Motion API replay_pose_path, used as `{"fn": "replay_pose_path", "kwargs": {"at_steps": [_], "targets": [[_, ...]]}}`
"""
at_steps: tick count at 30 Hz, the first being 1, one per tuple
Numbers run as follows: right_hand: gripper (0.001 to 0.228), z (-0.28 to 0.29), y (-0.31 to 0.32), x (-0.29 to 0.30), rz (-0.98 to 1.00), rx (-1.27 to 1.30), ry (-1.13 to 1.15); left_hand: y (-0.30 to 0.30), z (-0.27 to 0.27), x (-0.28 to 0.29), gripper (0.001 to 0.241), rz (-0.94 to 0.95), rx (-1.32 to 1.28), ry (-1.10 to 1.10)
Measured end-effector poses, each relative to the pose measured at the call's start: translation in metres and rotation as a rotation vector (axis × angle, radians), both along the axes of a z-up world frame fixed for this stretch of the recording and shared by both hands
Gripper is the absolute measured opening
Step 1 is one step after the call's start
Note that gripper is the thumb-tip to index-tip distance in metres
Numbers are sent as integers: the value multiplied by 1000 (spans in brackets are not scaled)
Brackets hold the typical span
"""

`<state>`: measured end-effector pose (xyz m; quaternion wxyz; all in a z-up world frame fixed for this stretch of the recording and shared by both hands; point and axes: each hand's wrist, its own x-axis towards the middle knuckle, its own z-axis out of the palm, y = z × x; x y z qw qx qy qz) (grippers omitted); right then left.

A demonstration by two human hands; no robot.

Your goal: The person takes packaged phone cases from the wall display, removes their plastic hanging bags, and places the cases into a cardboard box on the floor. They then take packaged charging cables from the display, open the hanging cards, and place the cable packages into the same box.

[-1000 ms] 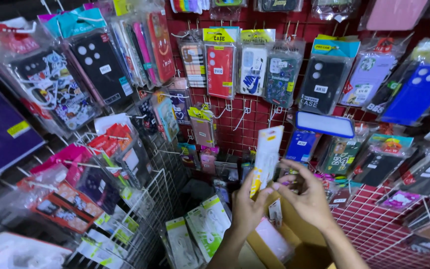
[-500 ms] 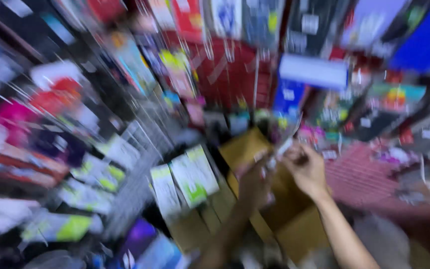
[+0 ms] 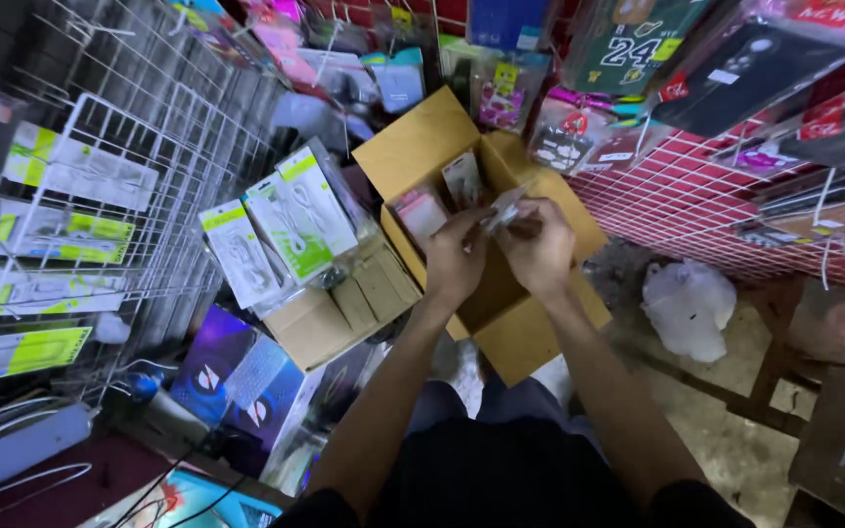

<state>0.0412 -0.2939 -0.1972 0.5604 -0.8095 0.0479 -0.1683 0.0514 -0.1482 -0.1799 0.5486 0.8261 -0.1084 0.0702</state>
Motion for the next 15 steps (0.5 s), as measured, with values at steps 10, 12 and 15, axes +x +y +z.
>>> {"fn": "replay_pose_path", "kwargs": {"at_steps": [10,12,15], "targets": [[42,-110,5,52,-21,32,172,-10,-81,40,24,110,8,248],[46,-122,6,66,-26,42,235,-9,-84,43,34,105,44,157],[47,-156,8,81,-69,-99,309,4,-81,34,40,105,58,306]]}}
